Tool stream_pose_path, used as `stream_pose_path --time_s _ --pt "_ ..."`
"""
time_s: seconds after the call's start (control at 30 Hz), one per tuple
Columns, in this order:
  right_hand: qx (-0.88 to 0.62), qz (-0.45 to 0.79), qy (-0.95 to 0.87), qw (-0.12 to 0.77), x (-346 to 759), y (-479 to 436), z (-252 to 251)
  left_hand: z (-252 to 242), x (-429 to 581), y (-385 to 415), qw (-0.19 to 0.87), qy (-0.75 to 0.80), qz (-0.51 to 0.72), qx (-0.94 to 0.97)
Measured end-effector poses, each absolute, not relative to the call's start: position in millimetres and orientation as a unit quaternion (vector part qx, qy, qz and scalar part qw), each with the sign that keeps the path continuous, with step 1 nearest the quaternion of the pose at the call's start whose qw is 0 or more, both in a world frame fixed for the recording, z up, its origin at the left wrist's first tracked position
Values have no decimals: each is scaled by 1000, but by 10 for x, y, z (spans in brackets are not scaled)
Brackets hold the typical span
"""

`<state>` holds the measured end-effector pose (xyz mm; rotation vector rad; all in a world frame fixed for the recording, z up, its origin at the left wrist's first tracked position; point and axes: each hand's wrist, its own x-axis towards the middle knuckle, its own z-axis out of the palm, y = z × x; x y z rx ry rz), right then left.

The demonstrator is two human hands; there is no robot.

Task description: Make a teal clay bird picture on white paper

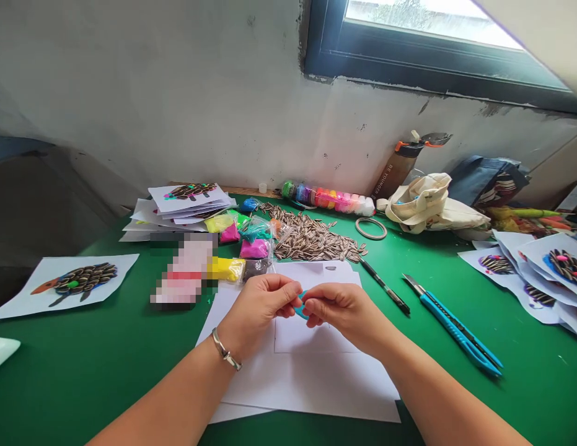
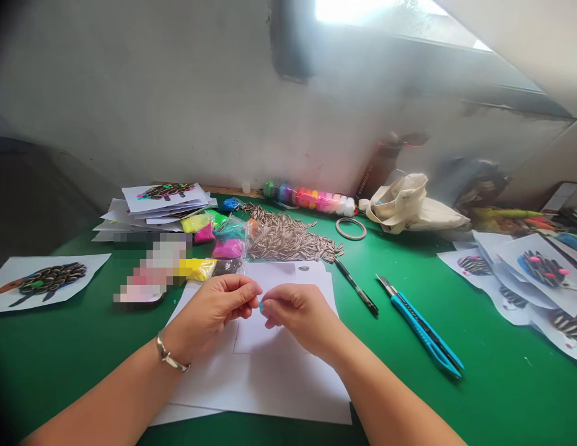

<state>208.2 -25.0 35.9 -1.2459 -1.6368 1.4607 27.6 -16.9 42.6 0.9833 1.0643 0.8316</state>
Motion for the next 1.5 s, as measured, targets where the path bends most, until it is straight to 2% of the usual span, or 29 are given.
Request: stream_pose_path --time_s 0.47,0.53,0.67,0.77,1.03,1.5 --pt "-476 552 -607 316 2110 -197 297 414 271 -158 670 479 371 428" --pt "-489 520 -620 326 2120 -201 316 405 272 -156 668 480 369 433" --pt "-507 345 -726 311 2203 -322 353 359 292 -144 667 477 364 441" --pt "-521 270 -753 298 2321 -495 258 310 319 -149 671 470 358 448" --pt "-539 221 -749 316 2439 -689 -157 287 367 -174 662 470 351 467" --pt "-522 162 -780 305 2381 -672 -151 275 406 -155 659 484 334 469"
